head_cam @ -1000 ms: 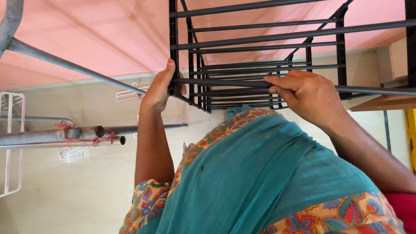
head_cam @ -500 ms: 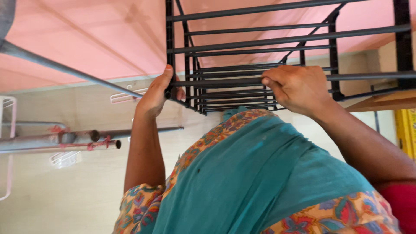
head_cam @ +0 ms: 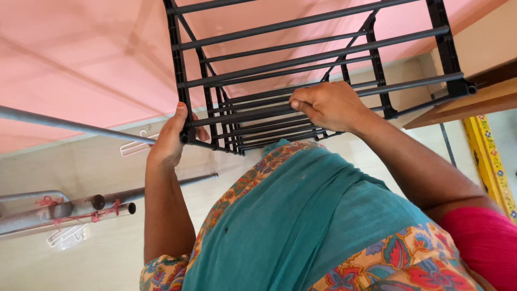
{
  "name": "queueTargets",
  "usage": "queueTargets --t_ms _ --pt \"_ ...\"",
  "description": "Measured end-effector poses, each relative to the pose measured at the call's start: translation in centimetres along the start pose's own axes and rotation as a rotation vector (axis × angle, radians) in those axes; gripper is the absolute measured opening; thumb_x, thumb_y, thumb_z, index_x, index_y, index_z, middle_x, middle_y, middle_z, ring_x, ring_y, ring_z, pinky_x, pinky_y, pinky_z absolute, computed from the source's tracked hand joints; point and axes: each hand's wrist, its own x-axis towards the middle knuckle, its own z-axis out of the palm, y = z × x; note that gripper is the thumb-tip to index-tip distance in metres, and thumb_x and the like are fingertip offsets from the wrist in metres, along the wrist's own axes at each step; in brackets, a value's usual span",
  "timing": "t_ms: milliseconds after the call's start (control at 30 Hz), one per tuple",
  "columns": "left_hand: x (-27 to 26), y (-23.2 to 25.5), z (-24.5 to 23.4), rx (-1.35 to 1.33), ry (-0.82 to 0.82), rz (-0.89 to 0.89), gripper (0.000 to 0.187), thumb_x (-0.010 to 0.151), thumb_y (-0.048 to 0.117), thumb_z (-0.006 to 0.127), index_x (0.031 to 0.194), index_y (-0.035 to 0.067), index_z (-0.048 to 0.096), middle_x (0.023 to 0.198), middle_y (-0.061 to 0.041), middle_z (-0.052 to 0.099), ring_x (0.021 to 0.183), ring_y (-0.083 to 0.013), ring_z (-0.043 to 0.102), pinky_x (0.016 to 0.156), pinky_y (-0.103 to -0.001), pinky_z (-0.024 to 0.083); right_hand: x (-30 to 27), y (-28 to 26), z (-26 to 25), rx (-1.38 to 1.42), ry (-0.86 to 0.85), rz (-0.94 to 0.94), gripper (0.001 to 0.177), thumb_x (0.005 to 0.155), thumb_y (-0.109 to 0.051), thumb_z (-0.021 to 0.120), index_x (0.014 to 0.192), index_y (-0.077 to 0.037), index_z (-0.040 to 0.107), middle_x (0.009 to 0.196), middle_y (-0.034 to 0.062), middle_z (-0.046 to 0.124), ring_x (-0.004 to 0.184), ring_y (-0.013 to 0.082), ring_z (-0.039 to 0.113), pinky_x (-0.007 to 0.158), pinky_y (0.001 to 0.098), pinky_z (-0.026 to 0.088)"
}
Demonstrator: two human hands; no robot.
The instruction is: The person assembles a black plastic drying rack by hand, inserting vertical and horizontal bars into slots and snapping them into place. The person adjusts the frame and secures the bars to form a stable structure.
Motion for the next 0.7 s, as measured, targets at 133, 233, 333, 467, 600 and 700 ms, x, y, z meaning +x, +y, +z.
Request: queueTargets --t_ms 133,233,333,467,600,700 --pt "0.6 -0.6 -0.5 0.030 -0.015 -0.019 0.062 0.104 0.064 0.035 0.096 0.007 0.057 0.075 -0.010 0.066 0.073 -0.0211 0.064 0.075 -0.036 0.050 0.1 -0.8 0.5 -0.009 0.026 -0.099 0.027 0.098 -0.041 0.062 0.104 -0.016 0.072 0.094 0.0048 0.074 0.081 0.0310 0.071 0.067 0.0466 0.055" --pt "1.0 -1.0 -0.9 -0.005 -0.005 -0.045 0.056 0.105 0.060 0.038 0.098 0.008 0.058 0.077 -0.010 0.067 0.074 -0.0211 0.065 0.076 -0.035 0.051 -0.4 -0.4 0.4 -0.050 0.052 -0.139 0.035 0.093 -0.043 0.067 0.108 -0.011 0.072 0.104 0.0080 0.074 0.087 0.0315 0.071 0.067 0.0463 0.055" --pt "1.3 -1.0 -2.2 0.028 0.041 0.002 0.047 0.106 0.053 0.042 0.105 0.009 0.060 0.088 -0.009 0.066 0.080 -0.0203 0.063 0.078 -0.035 0.051 -1.2 1.4 -0.5 -0.064 0.092 -0.205 0.039 0.088 -0.038 0.074 0.112 -0.007 0.073 0.098 0.0125 0.073 0.090 0.0343 0.070 0.076 0.0479 0.054" --pt "0.9 0.3 -3.7 0.166 0.195 0.139 0.035 0.107 0.043 0.048 0.116 0.011 0.058 0.106 -0.008 0.066 0.094 -0.0188 0.060 0.085 -0.035 0.049 -3.2 4.4 -2.1 -0.085 0.261 -0.222 0.031 0.095 -0.027 0.075 0.115 -0.003 0.072 0.102 0.0143 0.072 0.099 0.0338 0.068 0.088 0.0459 0.054" --pt "-1.7 4.0 -1.8 0.672 0.463 0.612 0.032 0.113 0.029 0.065 0.123 -0.001 0.059 0.120 -0.015 0.064 0.114 -0.0286 0.059 0.100 -0.043 0.047 -7.2 7.6 -5.0 -0.091 0.449 -0.017 0.014 0.112 -0.007 0.062 0.120 0.001 0.070 0.109 0.0177 0.069 0.105 0.0306 0.066 0.092 0.0423 0.054" --pt "-4.5 6.3 1.7 0.837 0.567 0.866 0.022 0.108 0.015 0.070 0.120 0.000 0.060 0.127 -0.019 0.060 0.127 -0.0364 0.053 0.111 -0.047 0.043 -10.2 9.6 -7.5 0.137 0.552 0.140 0.018 0.117 -0.010 0.053 0.123 0.000 0.067 0.111 0.0166 0.067 0.103 0.0244 0.065 0.090 0.0407 0.053"
